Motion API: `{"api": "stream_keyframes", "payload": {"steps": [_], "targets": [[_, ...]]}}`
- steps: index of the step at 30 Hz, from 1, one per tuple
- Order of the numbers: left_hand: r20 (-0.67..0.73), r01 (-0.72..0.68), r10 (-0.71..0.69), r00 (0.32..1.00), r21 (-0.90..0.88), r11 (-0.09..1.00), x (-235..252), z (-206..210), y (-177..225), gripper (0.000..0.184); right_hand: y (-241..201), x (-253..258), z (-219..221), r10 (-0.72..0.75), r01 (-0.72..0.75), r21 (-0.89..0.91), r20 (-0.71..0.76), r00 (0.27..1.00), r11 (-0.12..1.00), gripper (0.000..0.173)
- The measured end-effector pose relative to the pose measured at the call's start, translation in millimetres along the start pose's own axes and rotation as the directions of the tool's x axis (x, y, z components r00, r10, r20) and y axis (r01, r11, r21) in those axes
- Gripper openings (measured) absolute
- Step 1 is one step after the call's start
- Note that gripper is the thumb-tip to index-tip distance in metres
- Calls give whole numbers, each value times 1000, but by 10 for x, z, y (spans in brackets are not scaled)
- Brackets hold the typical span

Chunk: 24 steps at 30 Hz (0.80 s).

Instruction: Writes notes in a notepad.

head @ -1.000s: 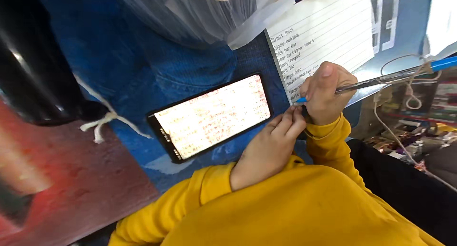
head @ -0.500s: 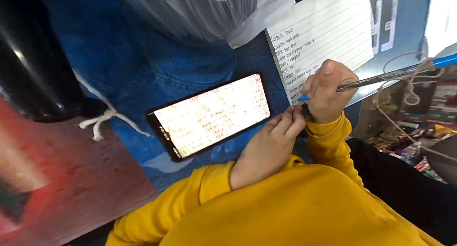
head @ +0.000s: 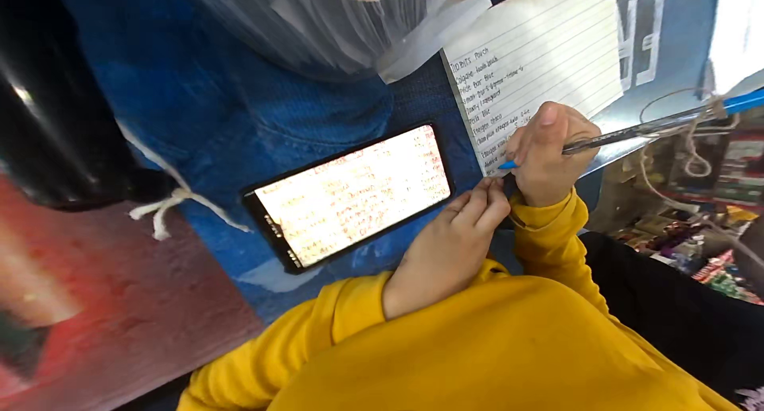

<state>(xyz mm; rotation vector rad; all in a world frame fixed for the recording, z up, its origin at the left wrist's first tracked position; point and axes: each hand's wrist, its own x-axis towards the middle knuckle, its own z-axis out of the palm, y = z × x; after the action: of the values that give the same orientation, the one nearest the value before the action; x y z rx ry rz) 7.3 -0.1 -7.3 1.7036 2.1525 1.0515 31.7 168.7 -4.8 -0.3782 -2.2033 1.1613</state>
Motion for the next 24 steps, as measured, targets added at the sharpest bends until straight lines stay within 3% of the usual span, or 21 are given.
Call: {"api": "stream_keyframes", "payload": {"steps": [11, 15, 24], "targets": [[-10, 18, -18, 1000, -43, 999, 3, 4, -4, 36, 9, 11, -19, 11, -11, -14, 3, 1000, 1000, 44], [1, 18, -18, 1000, -35, 999, 1, -14, 4, 36, 8, 18, -58, -9, 10, -15, 77, 997, 1000, 45], [-27, 1, 0, 1000, 8, 1000, 1, 7, 5, 35, 34, 24, -49, -20, 20, 3, 35, 999, 1000, 42]]}}
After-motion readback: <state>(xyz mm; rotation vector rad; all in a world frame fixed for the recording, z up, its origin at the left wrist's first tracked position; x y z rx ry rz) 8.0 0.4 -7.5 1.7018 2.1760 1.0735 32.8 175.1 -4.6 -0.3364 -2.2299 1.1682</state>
